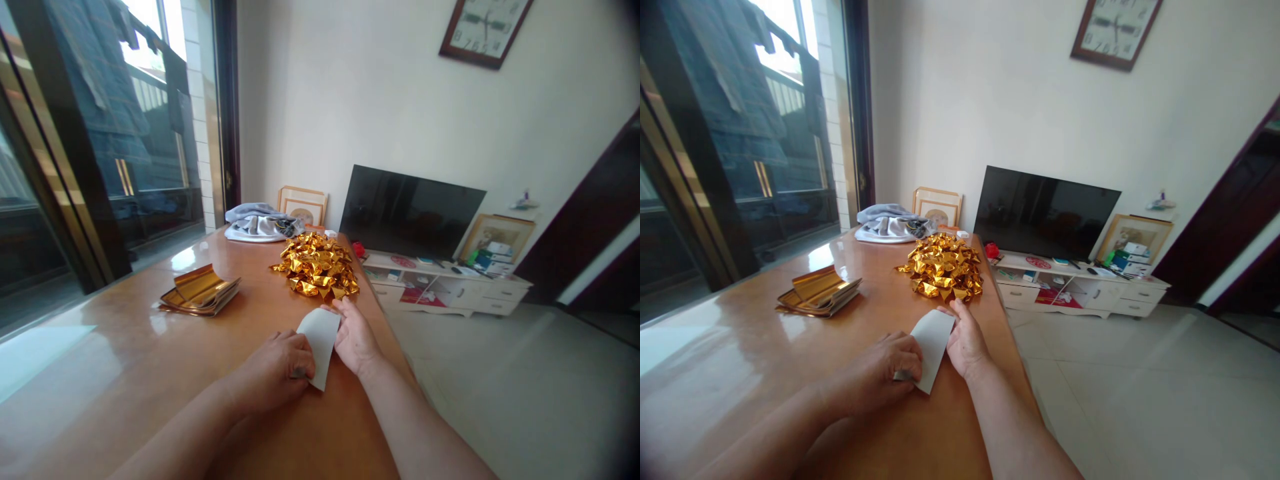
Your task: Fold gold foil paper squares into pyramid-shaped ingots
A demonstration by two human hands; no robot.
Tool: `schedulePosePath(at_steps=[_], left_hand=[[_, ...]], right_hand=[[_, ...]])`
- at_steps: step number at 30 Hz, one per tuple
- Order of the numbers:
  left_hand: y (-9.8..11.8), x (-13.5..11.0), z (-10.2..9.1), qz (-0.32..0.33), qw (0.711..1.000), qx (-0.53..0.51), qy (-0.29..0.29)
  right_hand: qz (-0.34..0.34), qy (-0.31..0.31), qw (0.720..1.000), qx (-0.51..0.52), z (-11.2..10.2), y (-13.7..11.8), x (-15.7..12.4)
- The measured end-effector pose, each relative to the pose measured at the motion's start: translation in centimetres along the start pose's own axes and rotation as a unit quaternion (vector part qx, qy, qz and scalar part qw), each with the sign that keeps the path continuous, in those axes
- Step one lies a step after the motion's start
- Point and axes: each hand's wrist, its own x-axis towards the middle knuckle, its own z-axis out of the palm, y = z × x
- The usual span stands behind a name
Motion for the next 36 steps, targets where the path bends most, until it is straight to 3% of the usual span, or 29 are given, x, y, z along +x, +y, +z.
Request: schedulePosePath(at_steps=[4,8,11,16,22,25,31,36], left_hand=[[0.5,0.1,-0.1,0.003,1.000,0.019,0.009],[0.6,0.1,-0.1,-0.021,0.999,0.027,-0.006],[0.5,0.0,0.2,-0.027,0.999,0.023,-0.017],[0.2,0.1,0.7,-0.031,0.999,0.032,-0.026],[-1.1,0.1,0.8,-0.090,0.991,0.096,0.010],[-1.8,0.0,0.8,-0.098,0.988,0.117,0.024],[-1.9,0.0,0.9,-0.100,0.984,0.141,0.043],[-1.7,0.1,1.0,-0.107,0.983,0.146,0.039]], right_hand=[[0.008,0.010,0.999,0.033,-0.1,0.5,0.1],[-0.063,0.099,0.991,-0.060,-0.2,0.7,0.1],[-0.085,0.121,0.983,-0.107,-0.2,0.2,-0.3],[-0.099,0.064,0.973,-0.198,-0.2,0.0,-1.0],[-0.119,-0.044,0.949,-0.288,-0.2,0.9,-1.3],[-0.130,-0.117,0.915,-0.364,-0.1,1.1,-1.9],[-0.205,-0.214,0.781,-0.549,0.0,0.7,-3.0],[-0.187,-0.231,0.740,-0.604,-0.3,0.8,-2.8]])
